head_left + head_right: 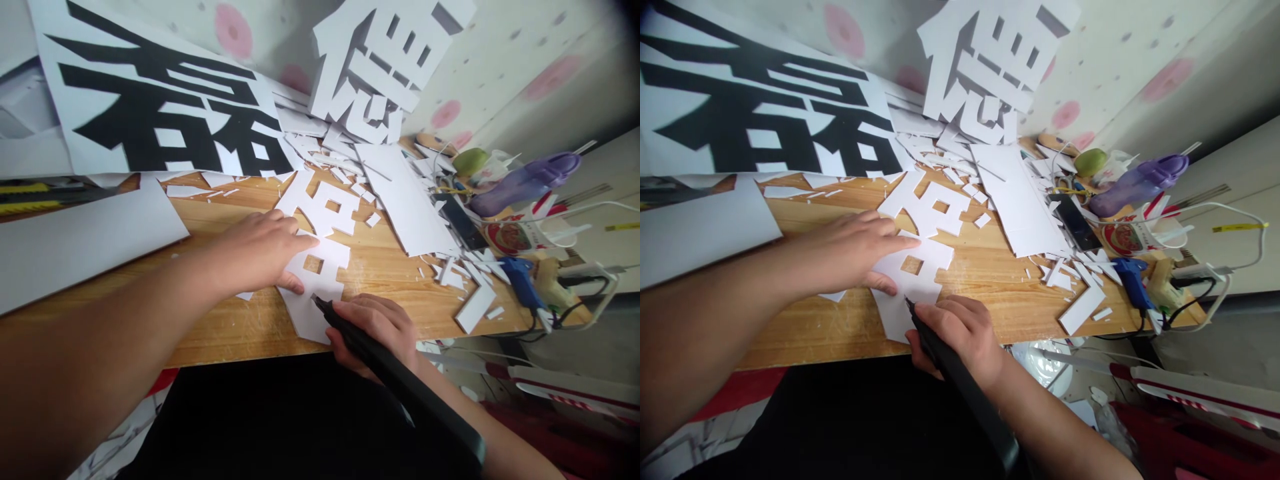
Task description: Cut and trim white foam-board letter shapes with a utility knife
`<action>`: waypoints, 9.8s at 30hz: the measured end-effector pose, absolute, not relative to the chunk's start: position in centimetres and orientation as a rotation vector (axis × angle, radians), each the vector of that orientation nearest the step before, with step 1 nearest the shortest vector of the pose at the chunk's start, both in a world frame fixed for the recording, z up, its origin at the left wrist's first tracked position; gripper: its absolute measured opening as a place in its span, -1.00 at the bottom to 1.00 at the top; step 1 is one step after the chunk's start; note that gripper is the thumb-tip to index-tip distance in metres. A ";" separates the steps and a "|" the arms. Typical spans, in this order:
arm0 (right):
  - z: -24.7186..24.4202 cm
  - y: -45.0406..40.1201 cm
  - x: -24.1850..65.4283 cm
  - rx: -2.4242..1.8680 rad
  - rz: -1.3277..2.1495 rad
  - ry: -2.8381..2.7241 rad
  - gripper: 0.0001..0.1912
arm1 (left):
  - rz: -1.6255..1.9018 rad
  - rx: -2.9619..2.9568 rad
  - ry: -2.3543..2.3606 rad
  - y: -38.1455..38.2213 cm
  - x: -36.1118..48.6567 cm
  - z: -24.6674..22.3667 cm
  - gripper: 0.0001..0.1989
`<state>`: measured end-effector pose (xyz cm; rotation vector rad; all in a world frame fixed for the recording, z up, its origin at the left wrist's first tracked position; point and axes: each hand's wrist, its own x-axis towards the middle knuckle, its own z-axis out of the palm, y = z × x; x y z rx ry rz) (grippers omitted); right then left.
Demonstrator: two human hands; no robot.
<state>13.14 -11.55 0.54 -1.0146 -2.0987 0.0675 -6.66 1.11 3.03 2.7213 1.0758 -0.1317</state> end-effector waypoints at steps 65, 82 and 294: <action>0.3 -12.9 12.3 -1.153 0.104 -1.983 -0.71 | -0.105 2.765 1.096 1.2 -6.5 2.6 -0.24; 0.8 -13.1 12.6 -1.075 0.023 -2.072 -0.71 | -0.105 2.679 1.178 1.7 -6.7 2.0 -0.22; 2.3 -4.3 22.5 -1.094 0.321 -2.286 -0.78 | -0.031 2.912 1.010 -5.9 -0.1 0.4 -0.18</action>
